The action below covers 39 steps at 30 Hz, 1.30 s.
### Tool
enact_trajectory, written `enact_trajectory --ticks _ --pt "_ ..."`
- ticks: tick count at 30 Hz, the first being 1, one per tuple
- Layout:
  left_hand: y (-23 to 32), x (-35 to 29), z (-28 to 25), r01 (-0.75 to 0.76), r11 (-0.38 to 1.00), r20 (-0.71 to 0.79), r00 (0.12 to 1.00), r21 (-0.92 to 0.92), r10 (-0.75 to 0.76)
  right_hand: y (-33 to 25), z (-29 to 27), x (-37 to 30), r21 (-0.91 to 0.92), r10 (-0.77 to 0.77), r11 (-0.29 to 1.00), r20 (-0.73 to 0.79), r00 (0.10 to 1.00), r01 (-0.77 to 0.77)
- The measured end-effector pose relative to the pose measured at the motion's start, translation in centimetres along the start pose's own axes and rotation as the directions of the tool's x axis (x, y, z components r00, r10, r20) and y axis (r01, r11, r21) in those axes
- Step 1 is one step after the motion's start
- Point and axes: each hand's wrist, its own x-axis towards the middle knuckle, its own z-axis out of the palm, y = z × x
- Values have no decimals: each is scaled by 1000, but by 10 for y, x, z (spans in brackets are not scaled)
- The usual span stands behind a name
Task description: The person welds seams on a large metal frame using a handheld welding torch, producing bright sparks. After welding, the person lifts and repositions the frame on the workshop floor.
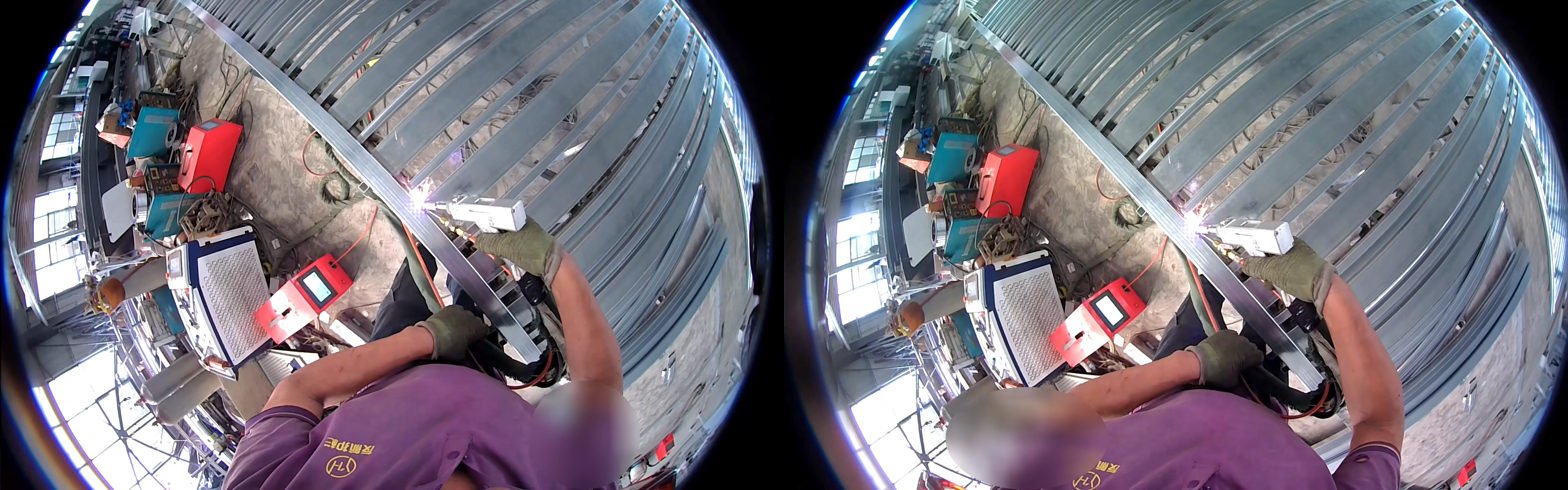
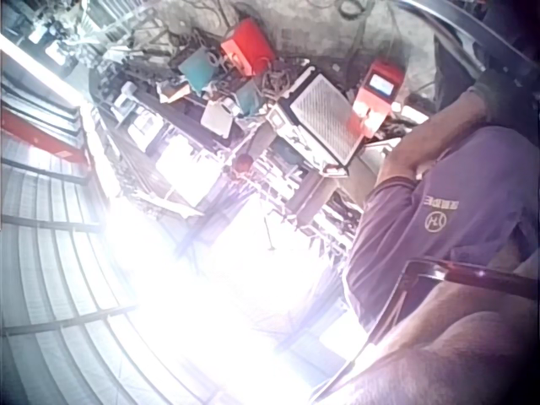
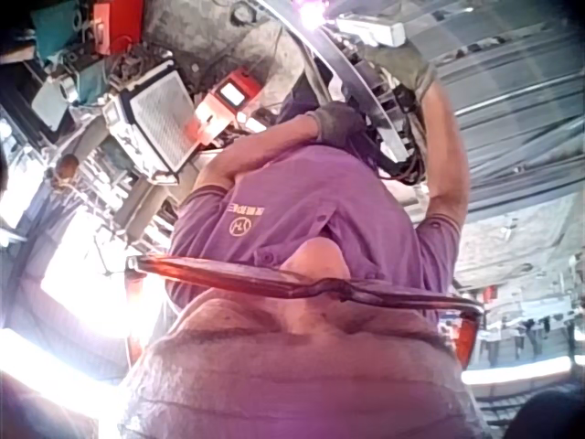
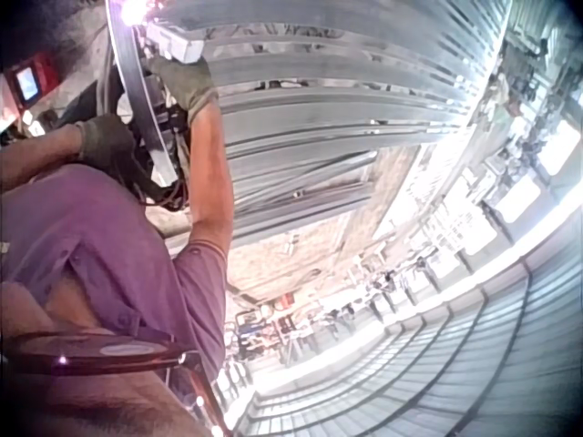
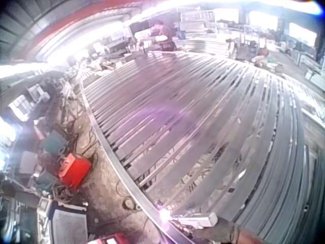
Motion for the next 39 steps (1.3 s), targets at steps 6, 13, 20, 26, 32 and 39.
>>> enact_trajectory --ticks 6,13,20,26,32,39 --pt "-5 1 7 5 1000 1 1000 -15 -5 7 0 2 -26 -25 999 -2 1000 25" --pt "-7 1 9 -5 1000 -23 1000 -21 4 1 1 -1 14 0 1000 -7 1000 1" --pt "-6 3 7 6 999 -7 1000 -35 -6 -5 1 -4 -14 33 999 -9 999 -33" --pt "-2 3 3 22 1000 14 1000 -21 -22 19 2 3 -20 -134 991 -38 990 134" --pt "0 4 1 38 999 32 999 -19 -38 9 0 0 -62 -11 998 -4 1000 11" --pt "2 5 0 47 999 81 996 -1 -46 2 0 -7 -35 -4 999 -2 1000 4"
